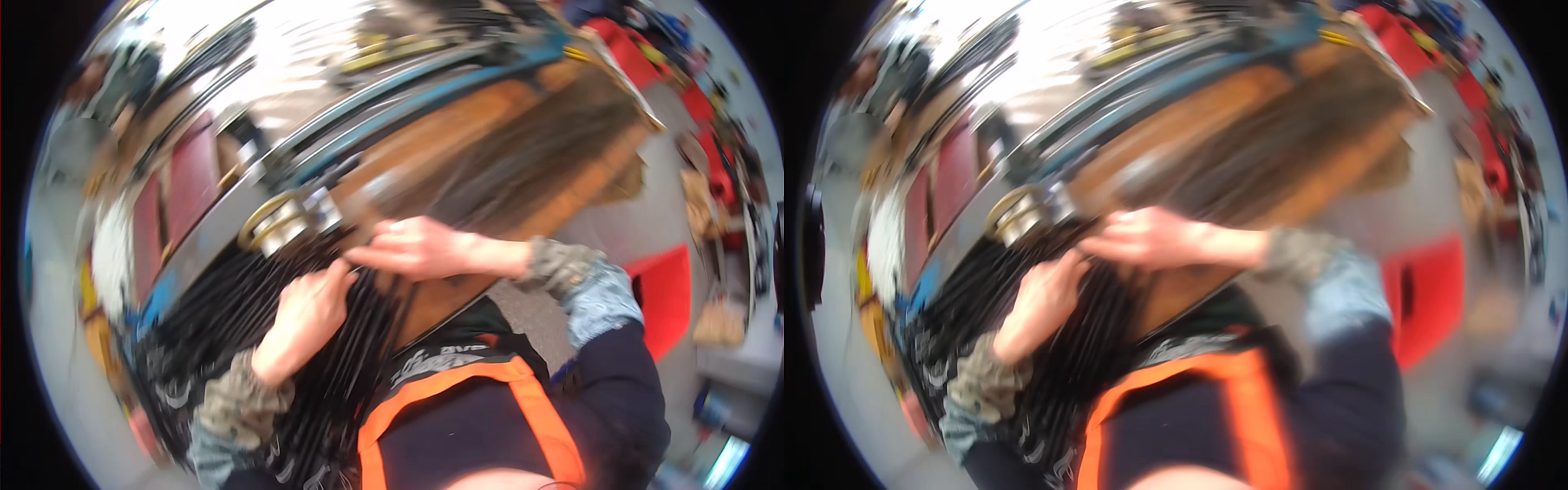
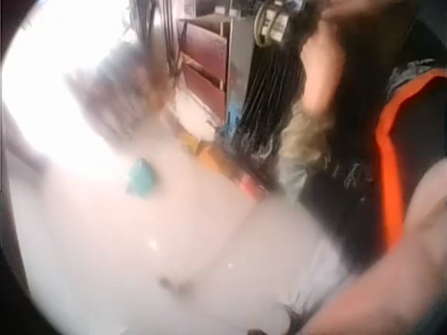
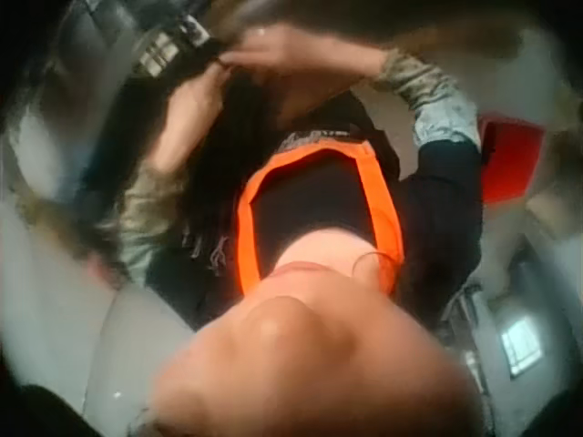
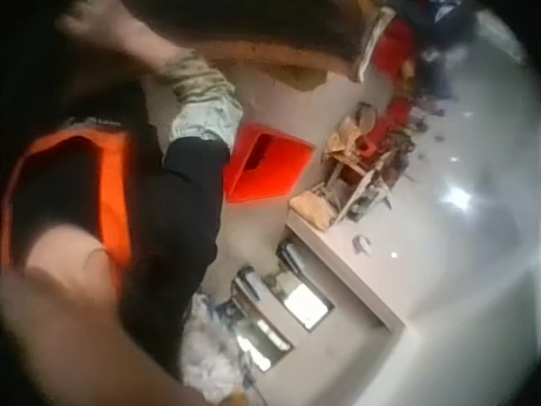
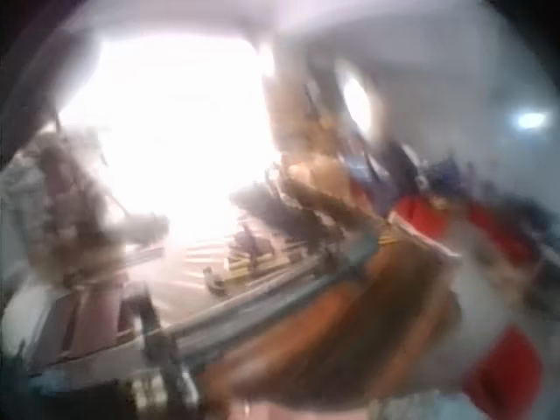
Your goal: Feeding black umbrella ribs into an assembly jig and attaching wire spring components.
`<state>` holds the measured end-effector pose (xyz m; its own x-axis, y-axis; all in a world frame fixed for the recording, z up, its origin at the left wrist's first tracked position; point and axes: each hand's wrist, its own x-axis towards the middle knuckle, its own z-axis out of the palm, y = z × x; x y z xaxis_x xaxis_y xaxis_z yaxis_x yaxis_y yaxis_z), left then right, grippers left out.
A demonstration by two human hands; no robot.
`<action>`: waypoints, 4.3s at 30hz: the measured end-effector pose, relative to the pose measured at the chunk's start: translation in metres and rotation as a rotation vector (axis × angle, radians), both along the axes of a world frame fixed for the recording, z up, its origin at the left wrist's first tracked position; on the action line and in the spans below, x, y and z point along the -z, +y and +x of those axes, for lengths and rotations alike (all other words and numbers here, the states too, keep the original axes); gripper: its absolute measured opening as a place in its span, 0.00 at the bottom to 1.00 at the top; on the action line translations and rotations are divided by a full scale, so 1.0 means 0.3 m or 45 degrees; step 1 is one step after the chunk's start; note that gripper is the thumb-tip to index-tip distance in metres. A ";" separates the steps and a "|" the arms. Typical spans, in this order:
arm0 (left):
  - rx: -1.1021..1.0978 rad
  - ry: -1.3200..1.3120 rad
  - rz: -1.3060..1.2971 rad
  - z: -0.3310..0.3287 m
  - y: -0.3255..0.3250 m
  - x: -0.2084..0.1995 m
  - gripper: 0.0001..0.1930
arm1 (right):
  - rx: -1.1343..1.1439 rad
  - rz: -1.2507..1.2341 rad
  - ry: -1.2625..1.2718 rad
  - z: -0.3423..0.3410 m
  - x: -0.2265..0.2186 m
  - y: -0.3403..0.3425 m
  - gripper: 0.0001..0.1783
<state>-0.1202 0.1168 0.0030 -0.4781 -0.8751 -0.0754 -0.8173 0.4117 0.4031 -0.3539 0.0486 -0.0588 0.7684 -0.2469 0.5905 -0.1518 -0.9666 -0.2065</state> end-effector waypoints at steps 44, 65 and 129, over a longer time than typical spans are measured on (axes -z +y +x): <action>-0.013 -0.164 -0.728 0.149 -0.125 -0.260 0.21 | 0.289 0.011 -0.565 0.113 -0.150 -0.201 0.26; -0.752 -0.020 -0.885 0.659 0.136 -0.363 0.13 | 0.156 0.221 -0.107 0.547 -0.211 -0.483 0.14; -0.780 -0.047 -0.895 0.802 0.051 -0.286 0.15 | 0.235 -0.361 -0.009 0.551 -0.228 -0.491 0.03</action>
<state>0.1204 0.1321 0.0887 0.0744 -0.8242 0.5614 -0.9800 0.0437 0.1941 -0.1887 -0.0985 0.0095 0.7217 -0.2066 0.6606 -0.3290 -0.9421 0.0649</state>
